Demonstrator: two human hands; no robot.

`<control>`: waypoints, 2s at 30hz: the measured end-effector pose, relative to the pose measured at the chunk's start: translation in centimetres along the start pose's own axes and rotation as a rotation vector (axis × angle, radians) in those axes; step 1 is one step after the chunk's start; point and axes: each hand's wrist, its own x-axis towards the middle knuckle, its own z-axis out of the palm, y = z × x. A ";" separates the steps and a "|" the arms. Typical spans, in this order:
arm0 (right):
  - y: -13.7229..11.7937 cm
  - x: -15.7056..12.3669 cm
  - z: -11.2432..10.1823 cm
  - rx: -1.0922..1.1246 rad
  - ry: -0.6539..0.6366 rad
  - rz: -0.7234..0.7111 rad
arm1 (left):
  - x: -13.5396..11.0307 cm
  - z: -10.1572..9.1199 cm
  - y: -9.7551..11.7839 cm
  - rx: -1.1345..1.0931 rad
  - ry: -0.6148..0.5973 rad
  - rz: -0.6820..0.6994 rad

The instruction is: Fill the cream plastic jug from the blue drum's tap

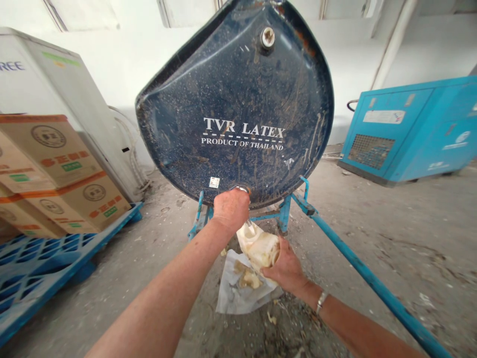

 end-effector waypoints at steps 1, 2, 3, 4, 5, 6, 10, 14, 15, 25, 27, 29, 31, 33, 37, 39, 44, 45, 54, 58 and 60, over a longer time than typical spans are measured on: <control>-0.1 0.0 -0.1 0.000 -0.007 0.000 | 0.2 -0.1 -0.1 0.006 -0.005 0.002; -0.2 0.0 -0.2 -0.001 -0.012 -0.001 | 0.3 -0.3 -0.2 0.012 -0.012 0.003; -0.2 0.0 -0.2 -0.003 -0.014 -0.004 | 0.5 -0.4 -0.3 0.019 -0.021 0.002; -0.2 -0.1 -0.2 -0.005 -0.014 -0.006 | 0.6 -0.6 -0.4 0.026 -0.030 0.001; -0.2 -0.1 -0.2 -0.006 -0.013 -0.005 | 0.7 -0.8 -0.4 0.032 -0.040 0.000; -0.1 -0.1 -0.2 -0.006 -0.008 -0.003 | 0.8 -0.9 -0.5 0.037 -0.049 -0.002; 0.2 -0.1 0.0 0.007 0.005 -0.012 | 0.9 -1.4 -0.6 0.046 -0.061 -0.018; 0.2 -0.1 0.0 0.011 0.004 -0.012 | 1.1 -1.3 -0.8 0.042 -0.044 -0.028; 0.2 0.0 0.0 0.009 0.002 -0.013 | 1.2 -1.3 -0.9 0.040 -0.037 -0.030; -0.1 -0.2 -0.1 0.009 0.003 -0.015 | 1.8 -1.5 -1.2 0.041 -0.028 -0.018; -0.1 -0.1 0.0 0.013 0.007 -0.017 | 2.0 -1.5 -1.3 0.050 -0.028 -0.017; 0.0 -0.1 0.1 0.012 0.007 -0.012 | 2.1 -1.5 -1.4 0.060 -0.032 -0.016; 0.1 -0.1 0.1 0.010 0.004 -0.009 | 2.2 -1.5 -1.5 0.071 -0.040 -0.011; 0.0 -0.1 0.1 0.010 0.000 -0.003 | 2.3 -1.7 -1.6 0.080 -0.046 0.001; -0.3 -0.1 -0.3 0.013 -0.015 0.002 | 2.5 -2.0 -1.9 0.093 -0.036 0.033; -0.5 0.0 -0.5 0.013 -0.016 -0.003 | 2.6 -2.0 -2.2 0.103 -0.013 0.042; -0.7 0.0 -0.6 0.013 -0.012 -0.010 | 3.0 -1.7 -2.9 0.123 0.055 0.030; -0.7 0.0 -0.6 0.011 -0.014 -0.009 | 3.2 -1.6 -3.0 0.125 0.069 0.022; -1.0 -0.1 -0.8 0.006 -0.028 0.006 | 4.7 -1.7 -4.1 0.138 0.107 -0.081; -1.0 0.0 -0.7 0.008 -0.016 -0.001 | 5.1 -1.8 -4.1 0.134 0.108 -0.077; -0.9 0.1 -0.8 0.008 -0.012 -0.005 | 5.1 -1.9 -4.1 0.133 0.113 -0.072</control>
